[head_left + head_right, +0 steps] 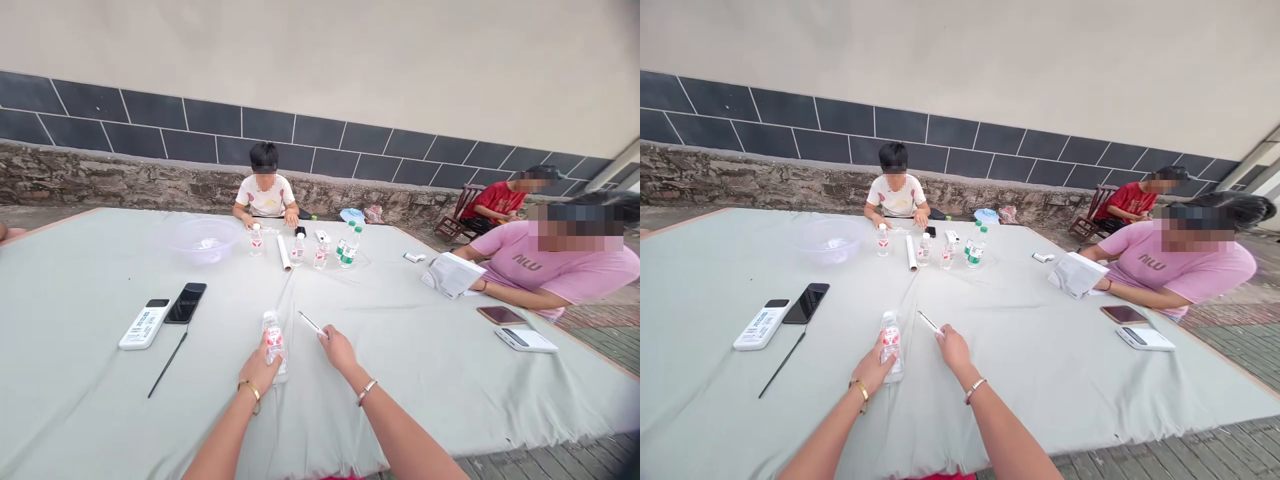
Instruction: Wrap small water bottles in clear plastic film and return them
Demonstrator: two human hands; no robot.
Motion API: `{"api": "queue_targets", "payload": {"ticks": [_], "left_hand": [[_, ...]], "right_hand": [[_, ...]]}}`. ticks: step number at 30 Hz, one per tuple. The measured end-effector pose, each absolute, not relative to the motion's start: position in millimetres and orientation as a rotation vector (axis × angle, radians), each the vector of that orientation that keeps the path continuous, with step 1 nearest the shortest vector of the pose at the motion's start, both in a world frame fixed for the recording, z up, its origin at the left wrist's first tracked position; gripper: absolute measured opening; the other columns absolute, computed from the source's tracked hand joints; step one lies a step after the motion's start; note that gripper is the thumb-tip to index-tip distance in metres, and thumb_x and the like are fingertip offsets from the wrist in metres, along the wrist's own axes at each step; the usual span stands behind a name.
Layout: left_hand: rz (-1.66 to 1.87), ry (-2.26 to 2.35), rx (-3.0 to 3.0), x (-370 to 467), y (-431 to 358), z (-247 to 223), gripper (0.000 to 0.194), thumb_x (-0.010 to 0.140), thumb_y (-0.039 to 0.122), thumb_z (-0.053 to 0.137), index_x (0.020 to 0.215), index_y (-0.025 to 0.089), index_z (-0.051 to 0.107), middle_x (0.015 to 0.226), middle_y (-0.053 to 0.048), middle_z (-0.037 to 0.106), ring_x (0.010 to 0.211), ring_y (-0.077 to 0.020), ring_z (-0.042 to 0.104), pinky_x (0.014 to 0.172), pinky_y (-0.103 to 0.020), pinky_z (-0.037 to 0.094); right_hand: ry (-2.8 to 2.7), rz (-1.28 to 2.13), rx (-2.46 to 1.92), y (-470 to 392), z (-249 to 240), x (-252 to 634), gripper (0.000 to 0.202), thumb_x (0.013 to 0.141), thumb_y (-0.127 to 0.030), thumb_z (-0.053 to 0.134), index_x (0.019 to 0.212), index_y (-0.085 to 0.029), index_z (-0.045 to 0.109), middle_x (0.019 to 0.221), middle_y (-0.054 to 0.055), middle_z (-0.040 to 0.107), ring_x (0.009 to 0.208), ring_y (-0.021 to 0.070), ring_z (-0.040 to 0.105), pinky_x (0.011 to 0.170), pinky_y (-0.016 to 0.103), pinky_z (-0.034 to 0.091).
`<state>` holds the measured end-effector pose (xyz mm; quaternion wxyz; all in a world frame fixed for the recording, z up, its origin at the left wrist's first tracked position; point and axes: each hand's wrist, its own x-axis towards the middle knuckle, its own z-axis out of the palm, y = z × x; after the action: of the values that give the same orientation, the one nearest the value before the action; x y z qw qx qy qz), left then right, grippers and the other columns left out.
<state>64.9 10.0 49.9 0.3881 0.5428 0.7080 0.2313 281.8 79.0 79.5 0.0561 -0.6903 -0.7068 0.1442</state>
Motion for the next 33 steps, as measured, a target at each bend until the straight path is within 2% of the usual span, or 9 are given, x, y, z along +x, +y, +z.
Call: {"api": "queue_targets", "payload": {"ticks": [3, 9, 15, 18, 22, 23, 25, 28, 33], "left_hand": [[0.600, 1.771, 1.410, 61.1, 11.9, 47.5, 0.072, 0.085, 0.054, 0.041, 0.149, 0.024, 0.025, 0.132, -0.012, 0.058, 0.118, -0.0300, 0.054, 0.091, -0.035, 0.038], [0.592, 1.776, 1.422, 56.2, 13.3, 46.0, 0.072, 0.086, 0.056, 0.039, 0.149, 0.024, 0.025, 0.131, -0.012, 0.058, 0.116, -0.0300, 0.055, 0.091, -0.035, 0.039], [0.579, 1.781, 1.415, 53.2, 12.9, 45.9, 0.074, 0.086, 0.057, 0.038, 0.151, 0.025, 0.020, 0.113, -0.009, 0.067, 0.101, -0.0267, 0.062, 0.083, -0.032, 0.042], [0.552, 1.785, 1.408, 52.4, 11.3, 48.8, 0.076, 0.087, 0.060, 0.035, 0.152, 0.026, 0.016, 0.103, -0.008, 0.068, 0.095, -0.0265, 0.063, 0.078, -0.032, 0.043], [0.515, 1.809, 1.429, 54.5, 8.9, 55.7, 0.077, 0.086, 0.060, 0.034, 0.152, 0.027, 0.013, 0.116, -0.010, 0.064, 0.105, -0.0287, 0.060, 0.081, -0.033, 0.042], [0.513, 1.813, 1.429, 55.4, 8.4, 57.0, 0.076, 0.087, 0.060, 0.034, 0.152, 0.027, 0.012, 0.120, -0.010, 0.062, 0.109, -0.0292, 0.059, 0.082, -0.033, 0.041], [0.511, 1.818, 1.423, 56.9, 7.9, 58.6, 0.076, 0.087, 0.060, 0.033, 0.152, 0.027, 0.012, 0.125, -0.011, 0.060, 0.113, -0.0294, 0.057, 0.085, -0.034, 0.041], [0.509, 1.822, 1.422, 58.2, 8.3, 58.8, 0.076, 0.087, 0.059, 0.034, 0.152, 0.026, 0.011, 0.125, -0.011, 0.060, 0.112, -0.0283, 0.057, 0.086, -0.033, 0.041], [0.456, 1.866, 1.436, 61.7, 10.3, 58.5, 0.077, 0.087, 0.060, 0.035, 0.152, 0.025, 0.012, 0.117, -0.012, 0.063, 0.105, -0.0272, 0.061, 0.084, -0.033, 0.042]], "right_hand": [[-2.185, 0.516, -1.953, 92.2, 104.3, 253.9, 0.027, 0.093, -0.034, 0.044, 0.110, -0.019, 0.059, 0.090, 0.006, 0.070, 0.082, 0.0183, 0.063, 0.064, 0.025, 0.037], [-2.232, 0.511, -1.818, 114.9, 129.5, 211.0, 0.030, 0.092, -0.029, 0.044, 0.112, -0.019, 0.064, 0.111, 0.010, 0.067, 0.097, 0.0201, 0.062, 0.073, 0.026, 0.039], [-2.386, 0.605, -1.583, 76.9, 150.4, 253.3, 0.024, 0.086, -0.031, 0.052, 0.101, -0.023, 0.070, 0.099, 0.005, 0.069, 0.089, 0.0186, 0.061, 0.077, 0.027, 0.041], [-2.455, 0.900, -1.399, 55.5, 162.7, 290.9, 0.021, 0.081, -0.031, 0.056, 0.092, -0.022, 0.072, 0.091, 0.004, 0.070, 0.083, 0.0182, 0.060, 0.075, 0.028, 0.043], [-2.411, 1.481, -1.267, 49.0, 151.2, 315.4, 0.026, 0.076, -0.037, 0.062, 0.091, -0.019, 0.073, 0.082, 0.002, 0.069, 0.072, 0.0160, 0.059, 0.068, 0.026, 0.045], [-2.318, 1.453, -1.367, 51.2, 141.6, 315.7, 0.028, 0.076, -0.039, 0.061, 0.092, -0.019, 0.073, 0.082, 0.002, 0.069, 0.071, 0.0157, 0.059, 0.065, 0.026, 0.046], [-2.050, 1.134, -1.683, 58.4, 117.8, 312.2, 0.031, 0.081, -0.041, 0.055, 0.095, -0.019, 0.071, 0.084, 0.002, 0.069, 0.072, 0.0164, 0.060, 0.065, 0.026, 0.047], [-1.737, 0.665, -1.968, 69.4, 83.8, 304.5, 0.036, 0.088, -0.034, 0.041, 0.107, -0.019, 0.068, 0.097, 0.007, 0.069, 0.088, 0.0205, 0.062, 0.076, 0.030, 0.047], [-1.759, 0.459, -1.999, 66.7, 65.3, 279.6, 0.035, 0.082, -0.017, 0.050, 0.113, -0.018, 0.065, 0.122, 0.013, 0.059, 0.119, 0.0265, 0.049, 0.095, 0.034, 0.037]]}}
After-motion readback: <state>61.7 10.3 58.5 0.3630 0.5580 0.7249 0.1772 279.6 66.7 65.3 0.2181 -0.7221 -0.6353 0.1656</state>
